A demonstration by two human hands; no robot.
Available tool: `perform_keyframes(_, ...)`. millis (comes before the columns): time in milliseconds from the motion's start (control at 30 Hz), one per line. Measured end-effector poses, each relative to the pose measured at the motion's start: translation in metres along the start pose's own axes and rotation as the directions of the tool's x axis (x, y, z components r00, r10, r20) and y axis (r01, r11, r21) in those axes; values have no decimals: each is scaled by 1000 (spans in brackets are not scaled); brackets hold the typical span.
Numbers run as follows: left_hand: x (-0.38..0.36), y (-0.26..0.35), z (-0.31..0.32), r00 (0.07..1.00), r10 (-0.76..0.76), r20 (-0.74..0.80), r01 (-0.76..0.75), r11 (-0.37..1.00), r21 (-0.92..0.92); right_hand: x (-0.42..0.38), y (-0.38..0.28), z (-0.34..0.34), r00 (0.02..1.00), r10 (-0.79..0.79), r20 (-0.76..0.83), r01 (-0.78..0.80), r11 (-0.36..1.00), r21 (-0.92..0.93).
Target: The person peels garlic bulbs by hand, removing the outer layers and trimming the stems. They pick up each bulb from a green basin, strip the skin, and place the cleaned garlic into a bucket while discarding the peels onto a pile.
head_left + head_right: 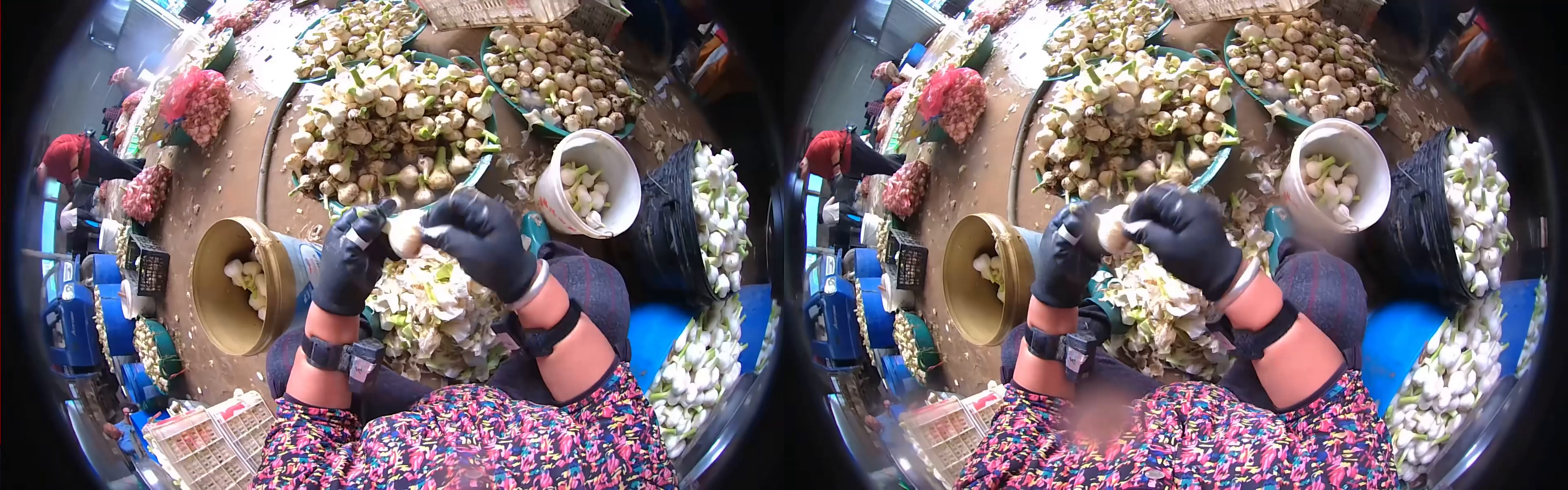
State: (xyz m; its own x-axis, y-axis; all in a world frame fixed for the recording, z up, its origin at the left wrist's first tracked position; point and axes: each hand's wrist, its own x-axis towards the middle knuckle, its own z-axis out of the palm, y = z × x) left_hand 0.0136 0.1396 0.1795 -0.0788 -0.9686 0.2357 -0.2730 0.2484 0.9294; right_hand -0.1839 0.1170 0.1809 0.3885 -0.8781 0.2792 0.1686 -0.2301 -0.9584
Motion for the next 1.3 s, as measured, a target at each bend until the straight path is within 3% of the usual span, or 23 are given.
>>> perform_keyframes(33,-5,6,7,941,-338,17,280,750,-600,-4,-12,1,981,-178,82,194,939,-283)
perform_keyframes(67,-1,6,3,893,-437,106,356,544,-760,-8,-12,10,960,-227,165,274,879,-390)
perform_keyframes(133,3,-1,-2,880,-469,78,299,419,-857,-24,-11,18,906,85,414,168,827,-537)
perform_keyframes(200,3,0,-9,890,-450,69,298,462,-835,-23,2,12,857,268,439,96,755,-648)
perform_keyframes(267,-3,4,-16,939,-326,-110,232,836,-498,-17,6,3,877,353,326,-63,757,-650)
perform_keyframes(333,-1,13,-53,953,-199,-230,114,935,-335,-23,3,3,803,476,360,-125,724,-678)
perform_keyframes(367,-3,2,-98,971,98,-216,-43,968,247,-31,-1,6,767,509,391,-135,723,-677)
perform_keyframes(400,-3,42,-103,899,7,-437,20,998,57,-38,-5,9,728,542,421,-148,723,-675)
perform_keyframes(433,-8,36,-145,846,-109,-522,153,987,42,-38,-4,10,657,599,458,-138,693,-708)
perform_keyframes(467,-10,34,-168,874,33,-484,166,918,361,-33,-7,8,654,603,457,-144,692,-707)
perform_keyframes(533,-9,39,-188,930,64,-363,263,572,777,-16,-22,5,606,645,465,-97,640,-762)
perform_keyframes(567,-4,34,-180,961,71,-268,171,610,774,-10,-30,3,641,648,411,-191,654,-732)
perform_keyframes(600,8,32,-156,981,82,-175,81,648,758,-8,-30,4,637,651,413,-192,653,-733)
perform_keyframes(667,32,2,-106,994,-103,30,73,857,510,-7,-28,5,740,566,364,-214,711,-670)
perform_keyframes(733,51,-49,-57,895,-398,203,290,864,412,-19,-13,8,893,375,246,-183,805,-564)
perform_keyframes(800,59,-114,-21,894,-382,236,192,800,569,-18,-2,7,899,354,258,-96,734,-673)
perform_keyframes(933,83,-192,29,777,-629,-11,471,569,674,-15,3,-1,923,353,153,-156,706,-690)
perform_keyframes(967,78,-232,31,792,-610,-34,496,610,618,-10,-3,-5,909,385,162,-184,717,-673)
perform_keyframes(1100,71,-256,26,799,-601,31,548,748,373,-3,0,-12,919,376,121,-234,765,-600)
perform_keyframes(1133,69,-243,18,795,-607,14,559,740,374,-1,-2,-12,924,369,101,-237,760,-606)
perform_keyframes(1233,66,-199,4,755,-633,172,656,727,-205,-4,6,-9,960,267,88,-155,763,-627)
perform_keyframes(1267,69,-149,6,734,-672,104,678,714,-175,-6,9,-6,974,221,42,-141,748,-649)
perform_keyframes(1300,65,-142,5,826,-551,121,564,800,-203,-2,7,-4,979,205,-12,-164,747,-644)
